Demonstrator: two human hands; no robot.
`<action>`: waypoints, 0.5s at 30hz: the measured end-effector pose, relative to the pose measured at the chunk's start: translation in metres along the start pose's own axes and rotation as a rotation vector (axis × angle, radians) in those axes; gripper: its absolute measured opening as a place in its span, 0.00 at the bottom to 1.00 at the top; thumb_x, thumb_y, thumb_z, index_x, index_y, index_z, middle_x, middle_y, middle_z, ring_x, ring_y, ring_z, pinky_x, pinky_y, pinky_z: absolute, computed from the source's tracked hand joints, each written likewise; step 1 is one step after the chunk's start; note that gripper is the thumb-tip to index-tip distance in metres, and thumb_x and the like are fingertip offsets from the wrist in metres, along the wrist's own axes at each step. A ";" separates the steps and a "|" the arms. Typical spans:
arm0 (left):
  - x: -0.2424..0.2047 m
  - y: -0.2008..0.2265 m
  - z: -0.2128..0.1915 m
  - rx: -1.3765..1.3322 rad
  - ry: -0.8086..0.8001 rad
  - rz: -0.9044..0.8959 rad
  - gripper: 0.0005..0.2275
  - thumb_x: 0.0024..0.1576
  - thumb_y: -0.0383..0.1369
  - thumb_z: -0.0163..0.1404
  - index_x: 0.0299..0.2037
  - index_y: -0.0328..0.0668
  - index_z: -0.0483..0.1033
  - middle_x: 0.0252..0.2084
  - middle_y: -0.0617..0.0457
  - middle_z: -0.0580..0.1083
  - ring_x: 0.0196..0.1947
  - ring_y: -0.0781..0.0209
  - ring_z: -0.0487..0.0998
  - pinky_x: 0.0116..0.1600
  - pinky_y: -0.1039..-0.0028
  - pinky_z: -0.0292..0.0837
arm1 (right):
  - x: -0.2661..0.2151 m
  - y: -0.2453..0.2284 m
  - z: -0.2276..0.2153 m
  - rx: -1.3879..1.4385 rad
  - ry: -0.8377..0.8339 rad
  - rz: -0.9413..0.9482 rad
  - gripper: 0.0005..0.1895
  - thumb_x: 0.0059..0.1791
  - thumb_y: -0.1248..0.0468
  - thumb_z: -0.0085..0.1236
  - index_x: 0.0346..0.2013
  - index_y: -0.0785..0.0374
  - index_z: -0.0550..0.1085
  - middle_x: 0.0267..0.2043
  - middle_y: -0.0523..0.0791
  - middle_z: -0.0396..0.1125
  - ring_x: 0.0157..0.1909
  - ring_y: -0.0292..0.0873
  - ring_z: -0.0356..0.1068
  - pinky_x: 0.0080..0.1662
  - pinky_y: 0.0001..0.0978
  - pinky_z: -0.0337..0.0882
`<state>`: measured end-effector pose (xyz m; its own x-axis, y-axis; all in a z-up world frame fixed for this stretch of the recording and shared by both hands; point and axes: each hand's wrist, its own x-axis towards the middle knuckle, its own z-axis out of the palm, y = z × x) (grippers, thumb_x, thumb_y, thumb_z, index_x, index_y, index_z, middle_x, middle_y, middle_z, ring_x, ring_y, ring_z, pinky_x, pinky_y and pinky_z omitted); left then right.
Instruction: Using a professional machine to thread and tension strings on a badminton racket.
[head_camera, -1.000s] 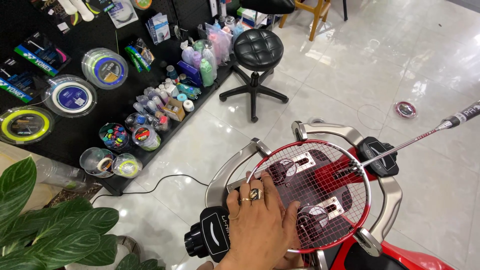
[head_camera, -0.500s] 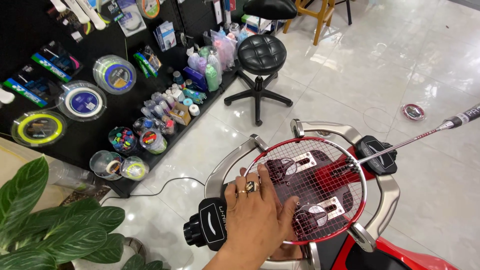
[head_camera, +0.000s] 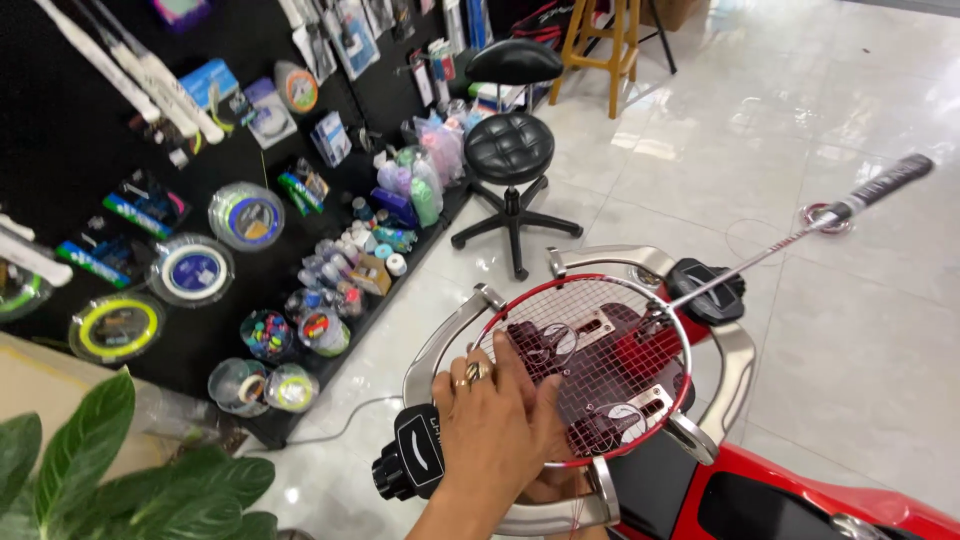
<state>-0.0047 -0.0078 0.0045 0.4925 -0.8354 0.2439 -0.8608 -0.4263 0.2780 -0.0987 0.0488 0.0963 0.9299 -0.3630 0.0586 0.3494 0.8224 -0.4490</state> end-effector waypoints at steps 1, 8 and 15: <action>-0.002 0.001 -0.001 0.034 0.015 -0.008 0.35 0.60 0.53 0.44 0.63 0.20 0.63 0.55 0.26 0.69 0.57 0.32 0.66 0.62 0.46 0.50 | 0.002 -0.006 -0.004 0.000 -0.006 -0.010 0.50 0.41 0.75 0.50 0.78 0.58 0.49 0.74 0.49 0.55 0.71 0.49 0.57 0.69 0.39 0.61; -0.001 0.002 0.005 0.033 0.060 -0.018 0.33 0.60 0.52 0.43 0.61 0.22 0.65 0.52 0.29 0.71 0.54 0.35 0.67 0.58 0.48 0.53 | 0.028 -0.019 -0.085 -0.010 -0.032 -0.024 0.50 0.41 0.75 0.50 0.78 0.58 0.50 0.74 0.49 0.55 0.71 0.48 0.57 0.69 0.39 0.61; 0.021 -0.034 -0.004 0.013 0.011 0.021 0.23 0.55 0.37 0.50 0.58 0.29 0.72 0.42 0.38 0.75 0.42 0.39 0.76 0.50 0.52 0.67 | 0.049 -0.006 -0.197 -0.010 -0.028 -0.023 0.51 0.40 0.76 0.51 0.78 0.58 0.50 0.74 0.49 0.55 0.72 0.48 0.57 0.69 0.39 0.61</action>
<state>0.0349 -0.0093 0.0036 0.4758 -0.8404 0.2594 -0.8724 -0.4134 0.2609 -0.0783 -0.0604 -0.0737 0.9247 -0.3690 0.0935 0.3692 0.8097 -0.4561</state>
